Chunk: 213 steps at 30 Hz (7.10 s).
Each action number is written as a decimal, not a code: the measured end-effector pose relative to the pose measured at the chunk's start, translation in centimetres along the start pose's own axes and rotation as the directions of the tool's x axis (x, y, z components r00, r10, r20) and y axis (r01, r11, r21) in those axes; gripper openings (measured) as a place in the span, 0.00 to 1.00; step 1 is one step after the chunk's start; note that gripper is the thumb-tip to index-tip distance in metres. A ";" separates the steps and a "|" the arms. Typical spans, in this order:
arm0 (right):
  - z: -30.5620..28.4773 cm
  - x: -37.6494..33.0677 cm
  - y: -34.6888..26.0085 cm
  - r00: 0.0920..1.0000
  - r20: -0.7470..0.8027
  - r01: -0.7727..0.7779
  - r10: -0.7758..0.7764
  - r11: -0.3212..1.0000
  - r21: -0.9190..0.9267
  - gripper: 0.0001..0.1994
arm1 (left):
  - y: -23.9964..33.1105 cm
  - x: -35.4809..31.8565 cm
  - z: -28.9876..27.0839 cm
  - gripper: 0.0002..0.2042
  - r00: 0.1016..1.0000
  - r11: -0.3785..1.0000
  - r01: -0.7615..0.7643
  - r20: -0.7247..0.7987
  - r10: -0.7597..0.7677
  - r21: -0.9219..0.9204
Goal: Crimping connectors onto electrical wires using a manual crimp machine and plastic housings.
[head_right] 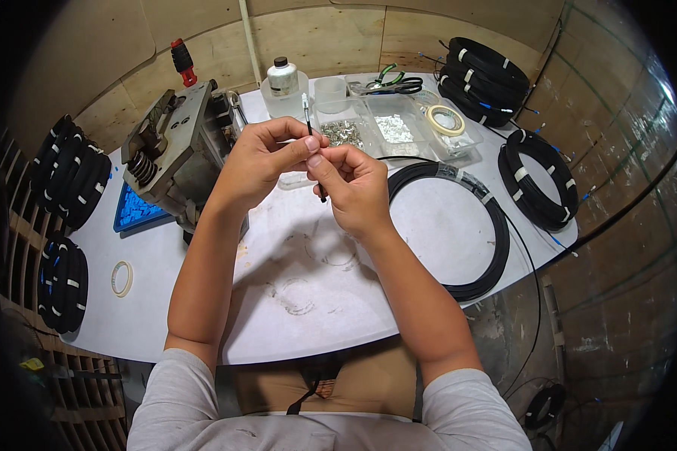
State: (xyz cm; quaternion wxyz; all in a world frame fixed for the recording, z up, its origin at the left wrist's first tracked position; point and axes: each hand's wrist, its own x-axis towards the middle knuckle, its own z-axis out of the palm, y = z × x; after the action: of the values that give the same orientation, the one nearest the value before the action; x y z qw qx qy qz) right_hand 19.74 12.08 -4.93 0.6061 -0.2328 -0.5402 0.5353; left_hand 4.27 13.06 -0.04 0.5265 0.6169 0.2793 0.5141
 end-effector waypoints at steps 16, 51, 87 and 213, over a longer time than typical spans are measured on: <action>0.0 0.0 0.0 0.998 -0.053 -0.022 0.020 0.999 -0.025 0.09 | -0.1 0.1 0.0 0.10 1.000 0.999 -0.025 -0.009 0.026 0.048; 0.2 0.1 0.2 0.999 0.032 0.000 -0.001 1.000 0.017 0.11 | -0.1 0.0 -0.5 0.11 0.997 1.000 -0.007 0.071 0.005 0.025; 0.9 -0.5 1.3 0.927 -0.156 0.281 -0.341 0.907 -0.314 0.01 | 0.0 0.0 0.8 0.09 0.994 0.985 0.012 -0.111 0.007 0.170; 0.5 -0.4 0.9 0.962 -0.110 0.217 -0.252 0.942 -0.258 0.03 | -0.4 0.1 -0.2 0.10 0.999 0.993 0.033 0.030 -0.036 0.114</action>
State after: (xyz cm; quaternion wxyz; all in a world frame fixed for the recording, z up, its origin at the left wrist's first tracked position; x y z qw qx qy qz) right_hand 19.02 11.84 -5.70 0.6692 -0.2767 -0.5813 0.3711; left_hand 4.17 13.37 -0.37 0.5039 0.6489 0.3101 0.4784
